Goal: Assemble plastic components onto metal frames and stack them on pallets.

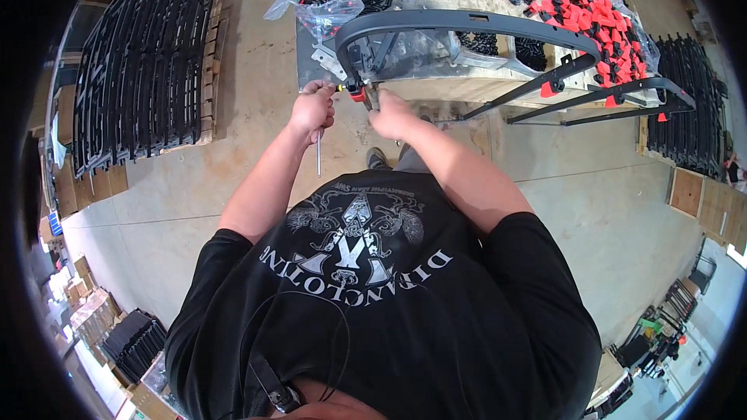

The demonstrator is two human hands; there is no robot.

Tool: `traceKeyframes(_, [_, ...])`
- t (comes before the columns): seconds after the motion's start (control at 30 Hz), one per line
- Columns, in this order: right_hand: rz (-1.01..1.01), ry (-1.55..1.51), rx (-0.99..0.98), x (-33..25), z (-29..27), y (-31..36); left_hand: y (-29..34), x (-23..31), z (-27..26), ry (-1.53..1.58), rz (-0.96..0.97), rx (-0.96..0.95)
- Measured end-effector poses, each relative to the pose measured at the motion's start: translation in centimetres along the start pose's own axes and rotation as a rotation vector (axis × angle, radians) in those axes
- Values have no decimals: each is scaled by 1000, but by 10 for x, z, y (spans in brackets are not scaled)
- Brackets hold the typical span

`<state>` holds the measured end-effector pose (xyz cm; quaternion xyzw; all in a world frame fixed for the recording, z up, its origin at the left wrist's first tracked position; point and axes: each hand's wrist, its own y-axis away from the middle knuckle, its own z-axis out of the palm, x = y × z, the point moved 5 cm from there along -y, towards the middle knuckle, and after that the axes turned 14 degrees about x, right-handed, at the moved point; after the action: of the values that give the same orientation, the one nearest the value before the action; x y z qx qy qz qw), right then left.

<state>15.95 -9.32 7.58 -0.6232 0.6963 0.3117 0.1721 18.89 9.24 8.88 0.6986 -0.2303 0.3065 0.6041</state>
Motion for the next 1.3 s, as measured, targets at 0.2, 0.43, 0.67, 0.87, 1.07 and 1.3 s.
traceKeyframes(0.2, [29,104,-13,-11,22,4,-10,-3,-4,79,-88,-19])
traceKeyframes(0.43, [336,-312,54,24,15,-10,-3,2,3,51,-74,-20])
traceKeyframes(0.67, [165,-190,147,-15,-7,-3,-5,0,0,41,-52,-3])
traceKeyframes(0.87, [-1,-199,231,-13,10,3,-6,1,-1,49,-65,-1])
traceKeyframes(1.07, [0,-116,101,-18,7,-11,-2,3,1,41,-93,-2])
traceKeyframes(1.3, [52,61,46,-13,11,-24,2,6,3,31,-88,10])
